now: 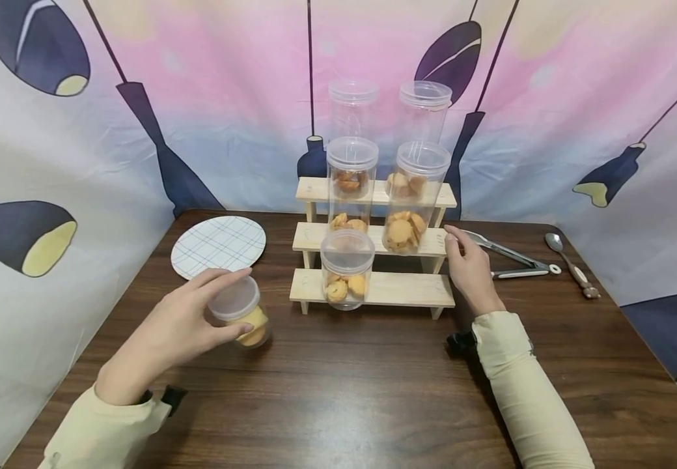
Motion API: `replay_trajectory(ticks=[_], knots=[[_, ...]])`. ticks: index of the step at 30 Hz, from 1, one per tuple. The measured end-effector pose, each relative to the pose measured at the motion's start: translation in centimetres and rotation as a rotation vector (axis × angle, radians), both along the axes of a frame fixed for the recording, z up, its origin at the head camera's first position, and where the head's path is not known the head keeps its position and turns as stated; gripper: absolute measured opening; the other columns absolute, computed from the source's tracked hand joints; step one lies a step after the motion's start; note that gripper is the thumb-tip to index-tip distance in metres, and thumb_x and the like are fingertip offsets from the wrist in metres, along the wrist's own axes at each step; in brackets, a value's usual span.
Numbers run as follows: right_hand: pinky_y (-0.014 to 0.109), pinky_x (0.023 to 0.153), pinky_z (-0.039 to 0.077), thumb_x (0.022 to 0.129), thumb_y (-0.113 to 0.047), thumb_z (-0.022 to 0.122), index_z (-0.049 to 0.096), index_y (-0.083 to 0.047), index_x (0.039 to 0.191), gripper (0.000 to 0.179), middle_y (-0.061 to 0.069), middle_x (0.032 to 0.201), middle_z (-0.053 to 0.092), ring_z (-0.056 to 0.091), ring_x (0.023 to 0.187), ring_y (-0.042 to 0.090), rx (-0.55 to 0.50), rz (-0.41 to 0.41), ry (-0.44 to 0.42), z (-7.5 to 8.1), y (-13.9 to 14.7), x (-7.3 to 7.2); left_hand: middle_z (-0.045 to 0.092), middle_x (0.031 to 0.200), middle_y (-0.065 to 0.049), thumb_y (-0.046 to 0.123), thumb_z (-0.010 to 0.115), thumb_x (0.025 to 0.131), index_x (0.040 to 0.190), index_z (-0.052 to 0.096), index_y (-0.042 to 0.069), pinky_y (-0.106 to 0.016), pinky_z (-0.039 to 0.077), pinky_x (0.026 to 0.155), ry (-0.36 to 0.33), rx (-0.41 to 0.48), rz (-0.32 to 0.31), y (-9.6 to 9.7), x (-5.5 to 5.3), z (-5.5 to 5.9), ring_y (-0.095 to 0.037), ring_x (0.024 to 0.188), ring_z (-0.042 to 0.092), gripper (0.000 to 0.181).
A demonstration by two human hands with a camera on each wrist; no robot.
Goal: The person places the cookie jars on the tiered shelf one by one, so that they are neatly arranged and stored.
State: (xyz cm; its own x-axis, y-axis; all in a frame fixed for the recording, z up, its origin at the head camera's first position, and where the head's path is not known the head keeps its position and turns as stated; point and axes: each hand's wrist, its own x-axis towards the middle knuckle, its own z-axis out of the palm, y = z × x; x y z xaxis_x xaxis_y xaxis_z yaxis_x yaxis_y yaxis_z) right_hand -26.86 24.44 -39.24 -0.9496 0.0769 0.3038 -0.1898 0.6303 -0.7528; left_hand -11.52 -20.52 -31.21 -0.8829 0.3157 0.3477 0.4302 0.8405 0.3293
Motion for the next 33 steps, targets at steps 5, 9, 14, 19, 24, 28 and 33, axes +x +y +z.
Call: replay_trajectory(ticks=[5,9,14,19,24,28,33], knots=[[0.055,0.091,0.045,0.105,-0.054,0.032,0.047,-0.024,0.150,0.056,0.017,0.140,0.056,0.058,0.114,0.036,0.001,0.000,0.003,0.1,0.0,-0.2,0.061,0.124,-0.002,0.034,0.089,0.074,0.141,0.057,0.024,-0.037,0.053,0.073,-0.041,0.009,-0.100,2.0,-0.4,0.4,-0.016,0.091,0.063,0.075],[0.056,0.092,0.044,0.105,-0.053,0.032,0.047,-0.023,0.150,0.057,0.018,0.141,0.055,0.057,0.115,0.037,-0.001,-0.005,0.012,0.1,0.2,-0.1,0.060,0.127,-0.001,0.033,0.088,0.075,0.142,0.057,0.023,-0.034,0.054,0.075,-0.058,0.013,-0.183,3.7,-1.0,0.7,-0.014,0.094,0.063,0.074],[0.053,0.088,0.045,0.105,-0.052,0.032,0.047,-0.023,0.150,0.056,0.019,0.136,0.058,0.058,0.108,0.036,-0.001,-0.009,0.002,0.0,0.1,-0.1,0.057,0.131,0.002,0.032,0.087,0.076,0.143,0.055,0.024,-0.033,0.054,0.079,-0.076,-0.010,-0.266,5.7,-1.4,1.0,-0.014,0.103,0.061,0.075],[0.052,0.087,0.045,0.105,-0.051,0.032,0.048,-0.023,0.150,0.055,0.018,0.137,0.058,0.058,0.107,0.035,-0.001,-0.009,0.012,-0.1,0.0,0.0,0.055,0.135,0.006,0.035,0.085,0.078,0.144,0.054,0.030,-0.033,0.053,0.082,-0.076,-0.007,-0.324,7.5,-1.6,1.4,-0.011,0.108,0.060,0.074],[0.056,0.093,0.044,0.106,-0.051,0.032,0.048,-0.022,0.150,0.055,0.017,0.143,0.055,0.057,0.118,0.037,-0.004,-0.001,0.021,0.0,0.1,-0.1,0.056,0.136,0.006,0.037,0.086,0.077,0.145,0.054,0.030,-0.034,0.053,0.084,-0.038,0.000,-0.396,9.2,-2.1,2.0,-0.012,0.109,0.060,0.075],[0.055,0.093,0.044,0.105,-0.052,0.031,0.048,-0.023,0.150,0.056,0.017,0.142,0.055,0.057,0.116,0.036,-0.001,0.001,0.014,0.0,0.1,-0.1,0.056,0.135,0.006,0.038,0.087,0.076,0.144,0.055,0.028,-0.035,0.053,0.084,-0.022,-0.015,-0.453,10.7,-2.7,2.7,-0.013,0.106,0.061,0.075],[0.054,0.092,0.045,0.105,-0.052,0.032,0.049,-0.023,0.149,0.056,0.018,0.136,0.059,0.058,0.113,0.035,0.009,0.001,0.020,-0.1,0.0,-0.3,0.057,0.133,0.003,0.043,0.086,0.076,0.143,0.056,0.026,-0.036,0.054,0.084,0.011,-0.067,-0.512,12.8,-3.6,3.4,-0.014,0.107,0.061,0.075]])
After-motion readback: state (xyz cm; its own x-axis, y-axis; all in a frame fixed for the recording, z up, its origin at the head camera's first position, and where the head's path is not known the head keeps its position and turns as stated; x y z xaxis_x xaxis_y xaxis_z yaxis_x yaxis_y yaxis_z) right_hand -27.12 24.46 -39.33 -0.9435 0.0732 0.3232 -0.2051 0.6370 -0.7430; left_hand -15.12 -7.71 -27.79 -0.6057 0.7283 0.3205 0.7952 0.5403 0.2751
